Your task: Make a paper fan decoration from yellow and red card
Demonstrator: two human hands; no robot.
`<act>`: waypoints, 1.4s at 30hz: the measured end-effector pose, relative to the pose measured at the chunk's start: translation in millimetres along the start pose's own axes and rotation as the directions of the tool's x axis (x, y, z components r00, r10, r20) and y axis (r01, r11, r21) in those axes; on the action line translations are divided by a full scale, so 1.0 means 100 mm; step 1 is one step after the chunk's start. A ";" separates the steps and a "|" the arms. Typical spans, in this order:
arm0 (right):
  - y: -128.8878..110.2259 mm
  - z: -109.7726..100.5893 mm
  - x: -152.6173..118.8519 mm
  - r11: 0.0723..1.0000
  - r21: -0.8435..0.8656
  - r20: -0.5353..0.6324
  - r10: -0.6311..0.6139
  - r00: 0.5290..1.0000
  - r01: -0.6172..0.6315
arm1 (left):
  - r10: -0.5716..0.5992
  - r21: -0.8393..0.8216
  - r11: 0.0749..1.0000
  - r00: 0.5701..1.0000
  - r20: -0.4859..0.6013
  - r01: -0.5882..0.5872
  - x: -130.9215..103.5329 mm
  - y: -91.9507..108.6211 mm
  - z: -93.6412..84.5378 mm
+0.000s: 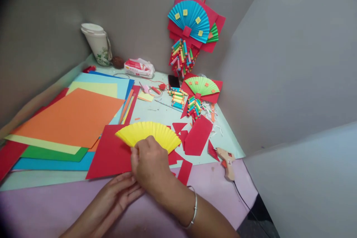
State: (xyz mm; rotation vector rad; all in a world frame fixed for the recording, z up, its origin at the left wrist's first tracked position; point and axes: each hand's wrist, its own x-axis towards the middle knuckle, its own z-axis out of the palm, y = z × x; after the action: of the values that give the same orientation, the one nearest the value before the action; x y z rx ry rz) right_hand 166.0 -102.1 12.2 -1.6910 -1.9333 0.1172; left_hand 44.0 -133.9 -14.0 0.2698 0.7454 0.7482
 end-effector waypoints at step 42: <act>0.57 0.13 -0.38 0.965 0.150 0.120 -0.234 0.965 0.215 | 0.687 0.844 -0.512 0.514 0.513 -0.159 0.05 0.40 -0.58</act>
State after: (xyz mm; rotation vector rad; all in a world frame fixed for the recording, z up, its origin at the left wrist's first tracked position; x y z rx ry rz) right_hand 212.4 -122.3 -36.4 -1.3963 -2.1526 0.2784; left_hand -14.9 -104.1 -38.9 2.3722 1.5628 0.9556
